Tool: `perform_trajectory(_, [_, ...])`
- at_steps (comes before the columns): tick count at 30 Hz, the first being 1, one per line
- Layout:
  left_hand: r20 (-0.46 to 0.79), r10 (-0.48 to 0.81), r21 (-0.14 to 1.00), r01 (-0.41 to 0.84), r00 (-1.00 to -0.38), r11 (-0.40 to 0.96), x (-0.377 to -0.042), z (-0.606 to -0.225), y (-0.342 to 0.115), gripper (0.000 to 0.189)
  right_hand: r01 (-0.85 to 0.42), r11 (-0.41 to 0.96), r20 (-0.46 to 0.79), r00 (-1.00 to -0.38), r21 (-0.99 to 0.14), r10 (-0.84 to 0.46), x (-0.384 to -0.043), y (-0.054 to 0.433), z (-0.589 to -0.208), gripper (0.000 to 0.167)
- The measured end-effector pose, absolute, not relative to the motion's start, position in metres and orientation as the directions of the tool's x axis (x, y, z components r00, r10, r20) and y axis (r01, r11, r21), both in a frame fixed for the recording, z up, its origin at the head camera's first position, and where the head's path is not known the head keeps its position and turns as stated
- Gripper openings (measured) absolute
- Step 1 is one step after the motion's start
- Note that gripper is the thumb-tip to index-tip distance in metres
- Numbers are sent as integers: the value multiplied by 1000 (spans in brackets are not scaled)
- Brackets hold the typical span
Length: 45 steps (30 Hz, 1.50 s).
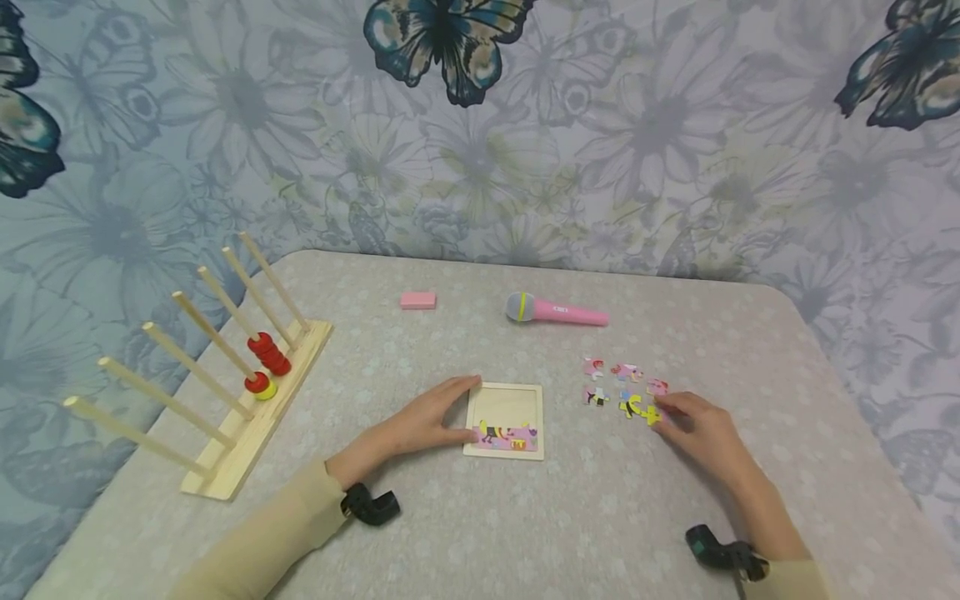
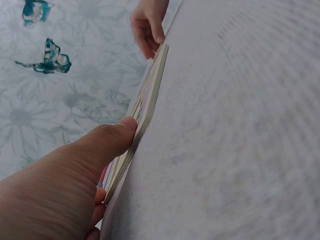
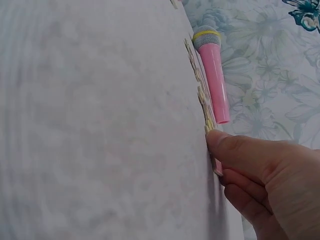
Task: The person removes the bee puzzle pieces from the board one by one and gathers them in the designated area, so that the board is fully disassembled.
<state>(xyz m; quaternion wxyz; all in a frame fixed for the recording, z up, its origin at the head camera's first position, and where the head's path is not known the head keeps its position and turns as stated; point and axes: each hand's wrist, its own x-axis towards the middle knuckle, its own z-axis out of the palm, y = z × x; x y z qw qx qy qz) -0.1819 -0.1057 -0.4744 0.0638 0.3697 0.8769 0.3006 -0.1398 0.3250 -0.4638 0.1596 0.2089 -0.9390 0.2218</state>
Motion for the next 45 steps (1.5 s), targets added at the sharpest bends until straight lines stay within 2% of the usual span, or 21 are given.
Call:
perform_trajectory(15, [120, 692, 569, 621, -711, 539, -183, -477, -106, 86, -572, 771, 498, -773, -279, -393, -134, 328, -469, 41])
perform_trajectory(19, [119, 695, 575, 620, -709, 534, -184, -476, -106, 86, -591, 749, 534, -755, -300, -382, -135, 322, -461, 42])
perform_trajectory(25, [106, 687, 576, 608, -719, 547, -183, -473, -107, 87, -618, 669, 528, -761, -413, -377, -141, 281, -438, 41])
perform_trajectory(29, [98, 691, 574, 607, -717, 549, -185, -474, -106, 87, -697, 574, 530, -709, -429, -465, -148, 241, -433, 40])
perform_trajectory(32, [99, 691, 571, 610, -716, 550, -186, -475, -106, 87, -728, 520, 490, -685, -447, -539, -156, 216, -439, 34])
perform_trajectory(35, [104, 688, 568, 611, -718, 551, -186, -475, -105, 87, -710, 505, 418, -701, -491, -578, -162, 197, -446, 27])
perform_trajectory(39, [101, 692, 572, 611, -715, 547, -186, -475, -104, 86, -684, 520, 352, -719, -511, -600, -166, 184, -456, 23])
perform_trajectory(45, [96, 686, 569, 605, -721, 556, -185, -474, -104, 86, -681, 523, 331, -719, -512, -612, -166, 177, -462, 22])
